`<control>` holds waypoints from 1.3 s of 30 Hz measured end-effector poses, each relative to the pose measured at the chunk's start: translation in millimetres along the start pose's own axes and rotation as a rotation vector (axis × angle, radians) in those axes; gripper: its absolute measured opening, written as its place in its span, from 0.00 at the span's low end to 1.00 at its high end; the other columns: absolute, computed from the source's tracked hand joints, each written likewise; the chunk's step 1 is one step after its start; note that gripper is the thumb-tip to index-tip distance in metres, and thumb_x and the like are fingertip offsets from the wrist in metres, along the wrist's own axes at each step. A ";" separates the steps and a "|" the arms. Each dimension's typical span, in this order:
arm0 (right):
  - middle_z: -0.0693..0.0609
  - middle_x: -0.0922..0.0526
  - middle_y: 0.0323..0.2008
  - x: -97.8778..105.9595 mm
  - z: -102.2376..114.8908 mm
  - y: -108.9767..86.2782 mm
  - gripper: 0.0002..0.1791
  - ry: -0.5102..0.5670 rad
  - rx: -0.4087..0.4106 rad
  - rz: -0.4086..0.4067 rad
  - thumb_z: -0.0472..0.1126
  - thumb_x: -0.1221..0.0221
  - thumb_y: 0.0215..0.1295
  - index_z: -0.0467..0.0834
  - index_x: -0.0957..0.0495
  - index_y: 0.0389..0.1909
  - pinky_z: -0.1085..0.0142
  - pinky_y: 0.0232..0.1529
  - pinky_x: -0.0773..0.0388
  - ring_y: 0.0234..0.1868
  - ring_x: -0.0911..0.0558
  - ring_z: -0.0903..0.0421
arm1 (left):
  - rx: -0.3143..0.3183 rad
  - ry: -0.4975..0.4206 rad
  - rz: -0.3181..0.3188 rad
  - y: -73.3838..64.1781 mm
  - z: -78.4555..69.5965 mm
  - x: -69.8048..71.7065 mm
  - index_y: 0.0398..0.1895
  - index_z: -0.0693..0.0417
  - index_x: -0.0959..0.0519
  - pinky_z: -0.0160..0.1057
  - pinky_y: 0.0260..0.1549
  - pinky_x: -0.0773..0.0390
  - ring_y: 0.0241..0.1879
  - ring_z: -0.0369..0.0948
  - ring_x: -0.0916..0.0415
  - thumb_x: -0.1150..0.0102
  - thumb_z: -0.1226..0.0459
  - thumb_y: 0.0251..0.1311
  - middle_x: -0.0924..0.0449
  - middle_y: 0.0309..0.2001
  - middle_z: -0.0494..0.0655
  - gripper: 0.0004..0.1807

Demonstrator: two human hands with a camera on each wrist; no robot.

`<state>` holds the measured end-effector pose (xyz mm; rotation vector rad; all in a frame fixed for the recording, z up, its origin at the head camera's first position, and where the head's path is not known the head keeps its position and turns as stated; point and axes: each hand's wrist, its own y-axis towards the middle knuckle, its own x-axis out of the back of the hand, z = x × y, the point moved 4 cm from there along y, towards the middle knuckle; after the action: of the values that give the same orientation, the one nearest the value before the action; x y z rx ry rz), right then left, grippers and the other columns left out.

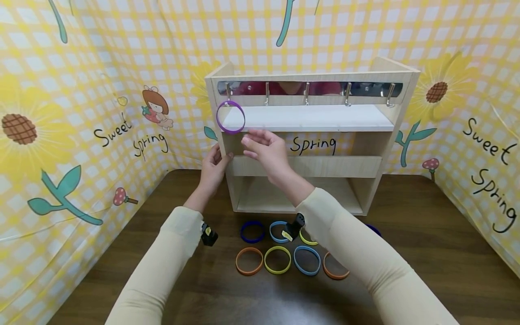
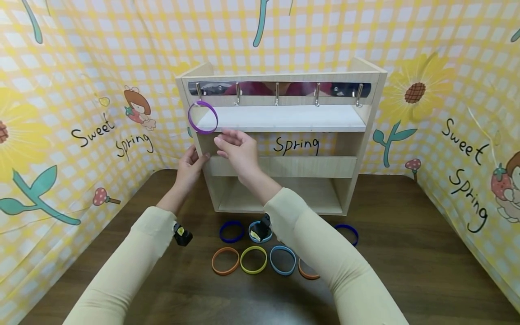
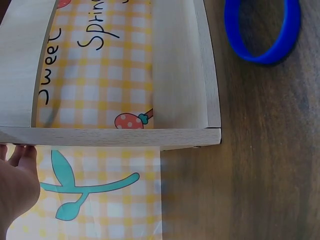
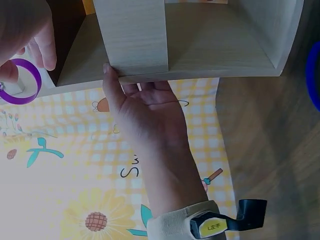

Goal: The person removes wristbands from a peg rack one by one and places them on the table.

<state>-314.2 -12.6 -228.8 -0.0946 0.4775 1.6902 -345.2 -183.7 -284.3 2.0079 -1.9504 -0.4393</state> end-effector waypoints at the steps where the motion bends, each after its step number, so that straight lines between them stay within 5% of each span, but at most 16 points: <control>1: 0.41 0.18 0.47 -1.1 0.1 1.4 0.17 0.008 0.001 -0.007 0.31 0.37 0.63 0.34 0.23 0.53 0.62 0.44 0.19 0.52 0.20 0.43 | 0.001 0.000 0.000 0.3 0.0 -0.1 0.70 0.65 0.37 0.40 0.55 0.28 0.57 0.47 0.28 0.47 0.71 0.66 0.30 0.63 0.63 0.28; 20: 0.42 0.16 0.40 -18.5 0.9 12.0 0.15 0.023 -0.029 -0.099 0.34 0.36 0.63 0.36 0.22 0.50 0.63 0.39 0.18 0.39 0.15 0.50 | -0.005 -0.012 0.004 -1.0 0.7 0.5 0.70 0.64 0.38 0.40 0.56 0.28 0.57 0.48 0.27 0.48 0.71 0.67 0.30 0.63 0.64 0.28; 39: 0.42 0.16 0.40 -23.2 6.5 11.3 0.12 0.059 -0.004 -0.109 0.32 0.38 0.64 0.34 0.23 0.47 0.63 0.39 0.18 0.39 0.15 0.50 | -0.021 -0.036 -0.003 0.8 0.8 -0.5 0.69 0.66 0.37 0.38 0.54 0.27 0.52 0.41 0.26 0.48 0.74 0.65 0.30 0.62 0.65 0.28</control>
<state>-319.5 -32.8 -212.3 -0.1715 0.5045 1.5846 -346.2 -183.3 -284.8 2.0032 -1.9558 -0.4976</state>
